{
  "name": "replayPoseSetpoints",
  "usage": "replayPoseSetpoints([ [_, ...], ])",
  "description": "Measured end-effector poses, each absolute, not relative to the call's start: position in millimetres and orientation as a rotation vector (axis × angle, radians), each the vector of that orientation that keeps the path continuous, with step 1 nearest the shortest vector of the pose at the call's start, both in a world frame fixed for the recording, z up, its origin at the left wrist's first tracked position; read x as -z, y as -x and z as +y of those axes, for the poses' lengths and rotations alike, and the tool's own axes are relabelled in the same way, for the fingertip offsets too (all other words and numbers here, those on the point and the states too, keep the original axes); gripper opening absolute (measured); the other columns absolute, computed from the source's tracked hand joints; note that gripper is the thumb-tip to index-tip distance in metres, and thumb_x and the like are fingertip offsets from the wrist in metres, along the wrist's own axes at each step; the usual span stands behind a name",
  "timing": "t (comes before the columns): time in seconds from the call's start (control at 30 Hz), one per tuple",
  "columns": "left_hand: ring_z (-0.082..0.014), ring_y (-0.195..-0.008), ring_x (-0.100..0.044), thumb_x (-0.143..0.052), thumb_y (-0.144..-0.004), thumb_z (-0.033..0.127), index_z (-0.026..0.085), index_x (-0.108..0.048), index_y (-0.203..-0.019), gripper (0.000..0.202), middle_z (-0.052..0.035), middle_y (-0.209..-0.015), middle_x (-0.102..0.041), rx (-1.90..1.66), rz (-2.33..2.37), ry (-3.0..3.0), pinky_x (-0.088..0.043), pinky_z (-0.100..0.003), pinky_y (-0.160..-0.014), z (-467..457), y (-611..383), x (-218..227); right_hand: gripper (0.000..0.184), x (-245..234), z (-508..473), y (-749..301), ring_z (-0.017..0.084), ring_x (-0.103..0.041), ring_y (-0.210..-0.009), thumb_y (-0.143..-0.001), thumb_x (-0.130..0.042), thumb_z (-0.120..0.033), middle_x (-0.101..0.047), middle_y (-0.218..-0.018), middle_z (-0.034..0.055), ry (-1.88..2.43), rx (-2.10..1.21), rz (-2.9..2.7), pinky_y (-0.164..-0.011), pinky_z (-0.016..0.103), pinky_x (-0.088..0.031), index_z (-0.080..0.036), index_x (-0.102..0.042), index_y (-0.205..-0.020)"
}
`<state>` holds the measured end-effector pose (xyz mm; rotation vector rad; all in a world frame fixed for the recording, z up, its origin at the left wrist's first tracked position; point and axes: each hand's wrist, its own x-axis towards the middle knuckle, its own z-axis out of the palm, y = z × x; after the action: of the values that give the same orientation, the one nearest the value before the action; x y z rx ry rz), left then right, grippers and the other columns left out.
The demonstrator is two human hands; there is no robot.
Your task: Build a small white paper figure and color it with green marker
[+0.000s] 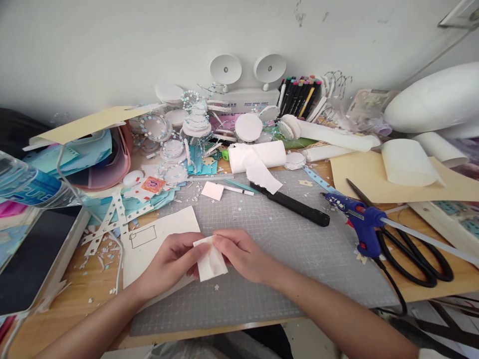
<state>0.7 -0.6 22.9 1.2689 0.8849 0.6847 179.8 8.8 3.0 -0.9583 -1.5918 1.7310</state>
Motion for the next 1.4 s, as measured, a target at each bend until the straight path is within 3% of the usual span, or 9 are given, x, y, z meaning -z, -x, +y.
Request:
replayPoseSetpoints([
  [0.1, -0.0072, -0.048, -0.047, -0.05, -0.091, 0.034, 0.013, -0.06, -0.068, 0.033, 0.0024, -0.055, -0.052, -0.764, 0.952, -1.272, -0.038, -0.017, -0.048, 2, 1, -23, 0.039, -3, 11, -181, 0.009, -0.033, -0.053, -0.094, -0.031, -0.04, -0.038, -0.059, -0.0037, 0.896, -1.848, -1.555, -0.049, 0.023, -0.028, -0.019, -0.04, -0.063],
  [0.2, -0.0077, -0.049, -0.047, -0.05, -0.091, 0.035, 0.014, -0.058, -0.066, 0.034, 0.0028, -0.053, -0.052, -0.822, 0.989, -1.256, -0.038, -0.018, -0.049, 4, 2, -22, 0.038, -2, 11, -182, 0.009, -0.032, -0.051, -0.092, -0.04, -0.039, -0.038, -0.056, -0.0043, 0.864, -1.849, -1.637, -0.048, 0.024, -0.026, -0.018, -0.041, -0.061],
  [0.47, -0.0098, -0.068, -0.051, -0.063, -0.082, 0.027, 0.016, -0.063, -0.076, 0.012, 0.002, -0.071, -0.059, -0.963, 1.056, -1.27, -0.04, -0.018, -0.063, 7, 0, -22, 0.039, -4, 9, -182, 0.007, -0.027, -0.049, -0.091, -0.042, -0.036, -0.031, -0.053, -0.0063, 0.899, -1.79, -1.787, -0.046, 0.023, -0.021, -0.019, -0.034, -0.057],
  [0.9, -0.0101, -0.066, -0.049, -0.065, -0.083, 0.024, 0.017, -0.066, -0.071, 0.014, 0.0012, -0.068, -0.059, -1.01, 0.97, -1.035, -0.04, -0.021, -0.064, 6, 5, -15, 0.037, -3, 10, -182, 0.008, -0.025, -0.052, -0.091, -0.043, -0.03, -0.025, -0.056, -0.0066, 0.918, -1.577, -1.762, -0.048, 0.024, -0.021, -0.02, -0.028, -0.058],
  [1.1, -0.0106, -0.065, -0.05, -0.065, -0.083, 0.025, 0.017, -0.069, -0.074, 0.013, -0.0001, -0.069, -0.06, -1.06, 0.987, -1.023, -0.041, -0.021, -0.063, 8, 4, -14, 0.014, -1, 10, -176, 0.01, -0.042, -0.064, -0.084, -0.058, -0.028, -0.044, -0.072, -0.0037, 0.927, -1.615, -1.679, -0.056, 0.023, -0.034, -0.019, -0.048, -0.079],
  [1.4, -0.0067, -0.059, -0.05, -0.069, -0.081, 0.026, 0.018, -0.065, -0.078, 0.009, 0.0036, -0.07, -0.059, -1.085, 1.033, -1.057, -0.042, -0.019, -0.06, 12, 3, -11, 0.013, -1, 19, -177, 0.01, -0.051, -0.058, -0.085, -0.06, -0.031, -0.054, -0.068, -0.0025, 0.982, -1.549, -1.331, -0.05, 0.023, -0.042, -0.019, -0.057, -0.086],
])
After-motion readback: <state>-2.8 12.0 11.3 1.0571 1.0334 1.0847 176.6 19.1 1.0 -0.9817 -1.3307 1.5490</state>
